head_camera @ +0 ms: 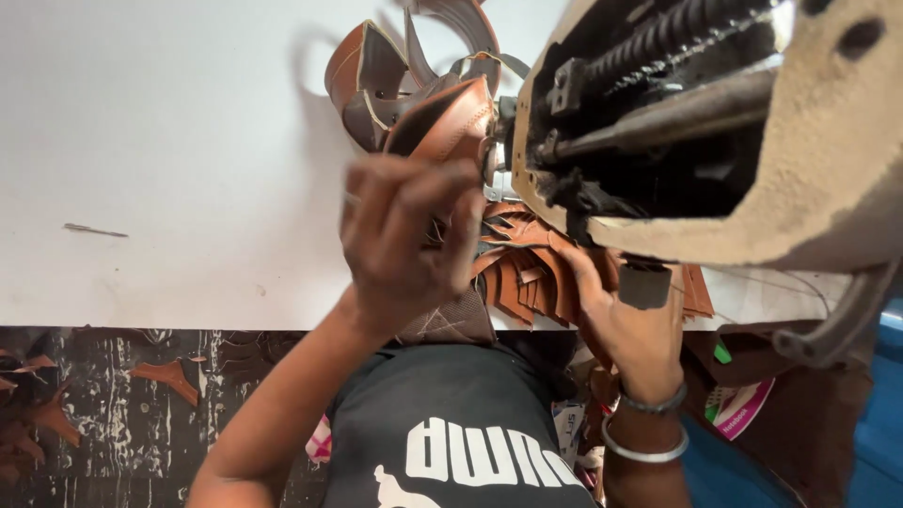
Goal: Stitching together leather components of shoes using an industrial sewing machine.
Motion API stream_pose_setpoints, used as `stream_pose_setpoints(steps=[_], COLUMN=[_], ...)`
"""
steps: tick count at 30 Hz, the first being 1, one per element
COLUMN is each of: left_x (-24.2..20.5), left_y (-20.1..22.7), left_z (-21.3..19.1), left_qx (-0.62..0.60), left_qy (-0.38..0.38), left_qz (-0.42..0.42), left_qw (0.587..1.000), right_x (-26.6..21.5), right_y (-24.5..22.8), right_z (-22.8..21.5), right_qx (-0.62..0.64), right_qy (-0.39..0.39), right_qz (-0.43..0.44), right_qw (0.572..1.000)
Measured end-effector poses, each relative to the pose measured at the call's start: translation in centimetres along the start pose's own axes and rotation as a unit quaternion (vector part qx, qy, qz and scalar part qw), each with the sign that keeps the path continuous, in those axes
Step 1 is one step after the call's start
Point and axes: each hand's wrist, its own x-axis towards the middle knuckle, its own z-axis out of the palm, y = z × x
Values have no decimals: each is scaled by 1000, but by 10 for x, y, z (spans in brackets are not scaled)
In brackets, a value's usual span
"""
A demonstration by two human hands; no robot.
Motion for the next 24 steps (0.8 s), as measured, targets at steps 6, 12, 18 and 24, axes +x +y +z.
stream_pose_setpoints(steps=[6,12,18,24], left_x=[-63,-62,-39,-61], left_y=[18,41,58,49], left_z=[2,2,-11,-9], left_qx=[-148,-167,-180,-383], left_qy=[-146,-187,-122,-91], left_qz=[-18,23,-71,-218], left_qw=[978,968,974,893], right_x=[-11,-55,-62,-64], right_y=[-19,-47,-59,-76], right_z=[-40,-56,-42,-22], right_qx=[66,500,572,521], right_qy=[22,63,-35,-18], right_qz=[-65,21,-52,-75], right_qw=[996,863,818,850])
